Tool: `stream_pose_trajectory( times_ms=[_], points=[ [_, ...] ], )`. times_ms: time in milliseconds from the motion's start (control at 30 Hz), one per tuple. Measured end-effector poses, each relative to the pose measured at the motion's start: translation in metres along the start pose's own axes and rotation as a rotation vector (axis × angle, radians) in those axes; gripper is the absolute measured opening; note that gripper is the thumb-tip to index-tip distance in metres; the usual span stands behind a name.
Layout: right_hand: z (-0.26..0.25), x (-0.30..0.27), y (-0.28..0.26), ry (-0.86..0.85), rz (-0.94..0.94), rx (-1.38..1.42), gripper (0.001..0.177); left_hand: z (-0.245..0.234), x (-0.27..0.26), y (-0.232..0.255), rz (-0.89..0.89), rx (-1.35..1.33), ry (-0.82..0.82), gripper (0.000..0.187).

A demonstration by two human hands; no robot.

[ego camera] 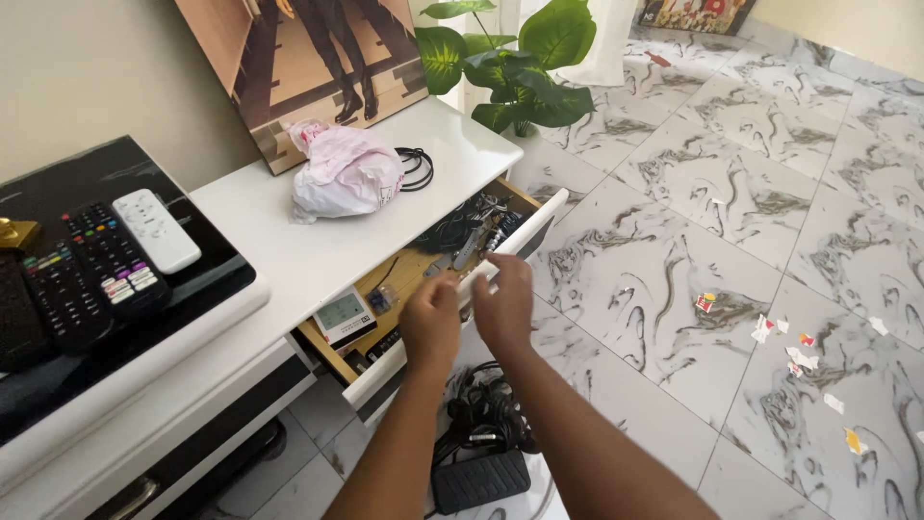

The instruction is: Organize various electronic cables, watches, and small personal items within a dresser drawer.

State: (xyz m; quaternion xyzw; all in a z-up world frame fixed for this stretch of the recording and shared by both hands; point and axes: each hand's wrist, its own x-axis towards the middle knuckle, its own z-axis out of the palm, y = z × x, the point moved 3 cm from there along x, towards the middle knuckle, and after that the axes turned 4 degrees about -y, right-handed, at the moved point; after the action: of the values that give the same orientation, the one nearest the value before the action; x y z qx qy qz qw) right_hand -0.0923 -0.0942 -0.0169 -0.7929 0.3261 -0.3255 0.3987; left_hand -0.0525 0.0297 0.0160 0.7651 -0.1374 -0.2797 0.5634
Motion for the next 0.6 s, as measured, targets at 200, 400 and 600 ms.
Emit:
stream_pose_trajectory(
  times_ms=[200,400,600],
  points=[
    [0.061,0.049,0.023,-0.138,-0.381,-0.156,0.043,-0.003,0.083,-0.045,0.061,-0.15,0.407,0.035],
    [0.1,0.093,0.03,-0.383,-0.284,-0.403,0.053,-0.004,0.135,-0.042,0.106,-0.161,0.555,0.036],
    [0.126,0.127,0.023,-0.528,-0.209,-0.707,0.077,0.0,0.147,-0.031,-0.003,-0.069,0.453,0.051]
  ],
)
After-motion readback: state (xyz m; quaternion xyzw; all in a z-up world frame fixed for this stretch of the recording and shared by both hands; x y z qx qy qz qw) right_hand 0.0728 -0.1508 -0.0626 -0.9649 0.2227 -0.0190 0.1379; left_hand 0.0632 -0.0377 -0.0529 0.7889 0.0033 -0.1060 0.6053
